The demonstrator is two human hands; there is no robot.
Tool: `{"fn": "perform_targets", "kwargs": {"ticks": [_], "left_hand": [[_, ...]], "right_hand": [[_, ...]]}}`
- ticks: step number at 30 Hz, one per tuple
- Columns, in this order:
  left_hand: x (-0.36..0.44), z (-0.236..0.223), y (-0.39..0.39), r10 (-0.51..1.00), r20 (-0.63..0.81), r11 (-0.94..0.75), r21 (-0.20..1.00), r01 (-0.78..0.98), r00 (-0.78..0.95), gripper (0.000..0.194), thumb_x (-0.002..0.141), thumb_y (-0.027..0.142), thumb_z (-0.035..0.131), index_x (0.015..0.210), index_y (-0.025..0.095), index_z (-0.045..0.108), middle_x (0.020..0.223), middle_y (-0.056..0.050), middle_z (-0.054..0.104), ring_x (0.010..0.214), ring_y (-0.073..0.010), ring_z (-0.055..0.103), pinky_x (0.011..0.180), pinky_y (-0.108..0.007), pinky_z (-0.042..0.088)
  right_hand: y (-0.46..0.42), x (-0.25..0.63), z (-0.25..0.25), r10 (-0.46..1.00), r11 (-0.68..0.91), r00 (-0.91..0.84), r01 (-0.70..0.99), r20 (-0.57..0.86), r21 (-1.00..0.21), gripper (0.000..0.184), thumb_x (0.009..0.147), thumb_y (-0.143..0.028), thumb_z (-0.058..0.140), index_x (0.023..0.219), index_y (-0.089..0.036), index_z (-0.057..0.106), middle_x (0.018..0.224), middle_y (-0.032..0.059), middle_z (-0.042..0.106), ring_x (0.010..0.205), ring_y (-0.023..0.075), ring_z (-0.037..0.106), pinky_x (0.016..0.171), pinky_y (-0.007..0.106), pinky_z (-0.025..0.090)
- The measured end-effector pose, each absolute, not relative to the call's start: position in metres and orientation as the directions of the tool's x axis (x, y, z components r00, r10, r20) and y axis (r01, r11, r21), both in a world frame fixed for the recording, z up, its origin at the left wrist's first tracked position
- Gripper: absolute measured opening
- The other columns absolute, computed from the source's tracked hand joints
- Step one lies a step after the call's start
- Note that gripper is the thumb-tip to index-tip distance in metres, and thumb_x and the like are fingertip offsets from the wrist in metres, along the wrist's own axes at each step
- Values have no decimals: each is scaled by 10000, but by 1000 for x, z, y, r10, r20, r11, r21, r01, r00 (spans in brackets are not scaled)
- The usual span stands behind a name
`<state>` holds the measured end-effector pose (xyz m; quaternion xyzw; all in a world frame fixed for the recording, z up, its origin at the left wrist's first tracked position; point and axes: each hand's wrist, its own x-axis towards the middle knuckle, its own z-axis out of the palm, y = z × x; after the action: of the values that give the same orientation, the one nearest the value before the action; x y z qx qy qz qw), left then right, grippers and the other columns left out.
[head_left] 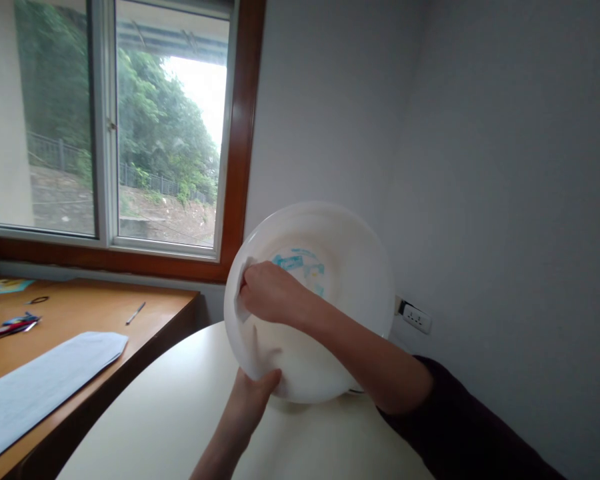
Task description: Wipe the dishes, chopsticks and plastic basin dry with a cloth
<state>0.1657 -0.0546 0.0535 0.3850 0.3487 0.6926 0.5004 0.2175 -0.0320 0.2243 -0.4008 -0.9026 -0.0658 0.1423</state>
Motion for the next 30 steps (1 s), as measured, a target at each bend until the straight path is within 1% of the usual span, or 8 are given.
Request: {"fn": "perform_targets", "kwargs": {"ticks": [4, 8, 11, 14, 18, 22, 26, 30], "left_hand": [[169, 41, -47, 953, 161, -277, 809, -519, -256, 607, 560, 141, 738, 1150, 182, 597, 1072, -108, 666, 988, -253, 601, 887, -361, 446], [164, 42, -45, 957, 125, -239, 848, -473, -261, 433, 522, 122, 760, 948, 140, 685, 1045, -129, 662, 1081, -286, 548, 944, -357, 406], [160, 48, -49, 961, 118, -219, 879, -423, -252, 373, 492, 100, 762, 859, 126, 703, 984, -125, 670, 1087, -294, 538, 948, -338, 404], [160, 48, -50, 953, 132, -233, 895, -381, -272, 399, 501, 128, 751, 895, 149, 691, 1012, -104, 667, 1049, -287, 555, 933, -365, 418], [162, 35, -43, 938, 172, -276, 897, -346, -302, 386, 557, 218, 724, 936, 167, 674, 1009, -95, 671, 997, -273, 579, 897, -378, 442], [162, 31, -38, 939, 172, -273, 900, -339, -298, 375, 550, 221, 722, 919, 167, 673, 946, -87, 685, 959, -274, 590, 868, -378, 454], [162, 34, -37, 939, 156, -253, 918, -307, -306, 348, 554, 197, 694, 899, 157, 677, 933, -95, 685, 1029, -292, 565, 907, -383, 425], [160, 38, -37, 946, 147, -234, 927, -294, -290, 431, 516, 234, 671, 931, 119, 648, 981, -125, 670, 1045, -312, 559, 929, -417, 407]], "right_hand": [[-5, 222, 245, 730, 674, -544, 671, 414, -308, 154, 787, -158, 492, 788, -111, 639, 876, 121, 678, 807, 215, 635, 679, 281, 519], [8, 232, 262, 781, 589, -492, 379, 384, -714, 183, 789, -61, 421, 768, -121, 592, 804, 75, 661, 718, 145, 626, 618, 263, 550], [8, 242, 272, 818, 488, -445, 201, 364, -850, 250, 794, -3, 366, 706, -126, 565, 676, 32, 629, 635, 111, 612, 637, 267, 557], [12, 254, 279, 854, 413, -366, 48, 369, -909, 282, 805, 8, 335, 685, -122, 555, 605, 12, 595, 576, 101, 598, 671, 292, 561], [26, 270, 283, 897, 301, -274, -193, 346, -934, 244, 808, -19, 349, 748, -130, 559, 636, 17, 609, 629, 127, 617, 712, 327, 563], [38, 276, 280, 930, 210, -221, -337, 294, -918, 229, 807, -16, 368, 756, -140, 554, 655, 15, 620, 657, 117, 619, 699, 270, 562], [49, 271, 270, 946, 214, -130, -441, 298, -872, 226, 791, 0, 385, 724, -155, 536, 628, -16, 595, 640, 89, 599, 699, 229, 547], [55, 267, 257, 903, 267, -176, -486, 393, -832, 185, 699, -1, 509, 660, -181, 528, 619, -35, 589, 682, 105, 602, 750, 268, 539]]}}
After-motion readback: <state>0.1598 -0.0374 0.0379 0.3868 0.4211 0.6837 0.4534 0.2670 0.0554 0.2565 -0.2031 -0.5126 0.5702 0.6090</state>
